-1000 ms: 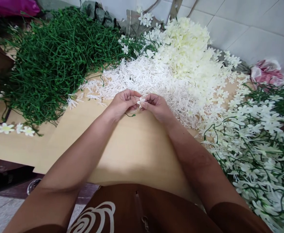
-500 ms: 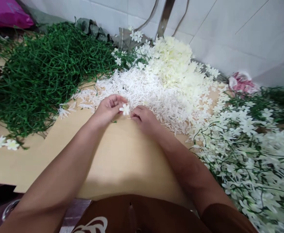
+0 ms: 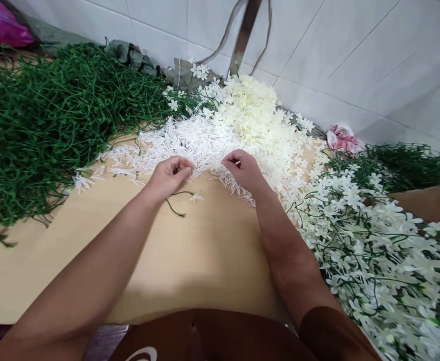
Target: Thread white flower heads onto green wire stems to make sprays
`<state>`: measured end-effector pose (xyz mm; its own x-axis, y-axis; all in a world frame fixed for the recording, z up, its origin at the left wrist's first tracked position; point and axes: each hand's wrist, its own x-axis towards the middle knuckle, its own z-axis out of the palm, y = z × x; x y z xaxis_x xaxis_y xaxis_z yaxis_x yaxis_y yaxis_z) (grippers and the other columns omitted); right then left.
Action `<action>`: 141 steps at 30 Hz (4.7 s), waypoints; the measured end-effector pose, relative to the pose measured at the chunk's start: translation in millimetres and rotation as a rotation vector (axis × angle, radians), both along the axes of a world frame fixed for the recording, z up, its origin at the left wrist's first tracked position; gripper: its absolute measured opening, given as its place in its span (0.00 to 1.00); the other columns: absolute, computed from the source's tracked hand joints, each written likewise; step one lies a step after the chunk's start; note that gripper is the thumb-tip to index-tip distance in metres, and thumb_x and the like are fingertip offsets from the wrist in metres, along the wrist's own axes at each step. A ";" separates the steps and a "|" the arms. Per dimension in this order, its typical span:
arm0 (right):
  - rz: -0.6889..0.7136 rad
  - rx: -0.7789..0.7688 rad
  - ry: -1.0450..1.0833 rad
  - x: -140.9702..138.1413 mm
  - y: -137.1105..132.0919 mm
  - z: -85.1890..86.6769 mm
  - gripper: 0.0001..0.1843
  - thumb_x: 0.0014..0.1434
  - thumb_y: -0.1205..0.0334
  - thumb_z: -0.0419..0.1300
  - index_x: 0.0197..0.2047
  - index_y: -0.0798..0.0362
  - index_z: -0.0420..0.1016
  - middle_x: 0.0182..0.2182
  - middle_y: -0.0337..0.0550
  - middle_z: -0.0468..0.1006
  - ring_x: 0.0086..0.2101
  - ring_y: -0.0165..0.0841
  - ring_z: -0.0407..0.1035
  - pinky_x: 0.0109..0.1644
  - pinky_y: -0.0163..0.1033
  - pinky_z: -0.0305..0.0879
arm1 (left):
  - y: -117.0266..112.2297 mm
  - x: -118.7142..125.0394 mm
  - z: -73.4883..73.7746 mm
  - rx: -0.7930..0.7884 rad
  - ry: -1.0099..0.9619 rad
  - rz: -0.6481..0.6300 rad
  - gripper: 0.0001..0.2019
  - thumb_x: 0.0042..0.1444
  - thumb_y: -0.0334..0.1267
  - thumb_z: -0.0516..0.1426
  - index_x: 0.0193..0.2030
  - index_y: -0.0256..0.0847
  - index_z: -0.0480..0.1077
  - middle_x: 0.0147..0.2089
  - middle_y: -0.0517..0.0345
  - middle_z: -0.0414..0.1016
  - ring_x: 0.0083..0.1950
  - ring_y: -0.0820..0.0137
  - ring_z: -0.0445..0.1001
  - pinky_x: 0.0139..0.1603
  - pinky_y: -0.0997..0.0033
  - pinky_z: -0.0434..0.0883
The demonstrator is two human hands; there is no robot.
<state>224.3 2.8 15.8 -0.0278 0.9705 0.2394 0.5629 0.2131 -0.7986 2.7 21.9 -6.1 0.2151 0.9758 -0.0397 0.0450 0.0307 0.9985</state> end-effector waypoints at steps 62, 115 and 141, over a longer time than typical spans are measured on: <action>0.104 0.504 -0.015 -54.9 -3.7 -35.1 0.03 0.61 0.65 0.56 0.34 0.49 0.68 0.37 0.43 0.73 0.41 0.35 0.70 0.48 0.47 0.69 | -6.6 9.6 -4.2 -0.083 -0.317 -0.046 0.25 0.30 0.49 0.74 0.32 0.37 0.73 0.25 0.63 0.74 0.26 0.77 0.71 0.32 0.74 0.70; 0.301 -0.204 0.687 -54.4 0.1 -25.5 0.25 0.39 0.46 0.75 0.31 0.51 0.70 0.23 0.30 0.71 0.24 0.22 0.65 0.31 0.33 0.66 | -9.9 6.5 1.5 0.019 -0.239 -0.023 0.13 0.42 0.39 0.70 0.29 0.38 0.71 0.25 0.64 0.72 0.26 0.77 0.70 0.32 0.75 0.67; 0.200 0.158 0.329 -62.7 -8.2 -23.1 0.15 0.55 0.47 0.65 0.34 0.49 0.72 0.35 0.39 0.72 0.35 0.28 0.68 0.37 0.37 0.69 | -12.4 4.7 2.9 0.026 -0.296 -0.140 0.15 0.48 0.45 0.68 0.29 0.38 0.69 0.25 0.62 0.69 0.28 0.76 0.67 0.33 0.74 0.65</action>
<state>161.6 -5.5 -7.3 -0.1095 0.9042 0.4129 0.2178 0.4271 -0.8776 7.3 9.5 -3.2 0.3454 0.9359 0.0690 -0.2454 0.0191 0.9692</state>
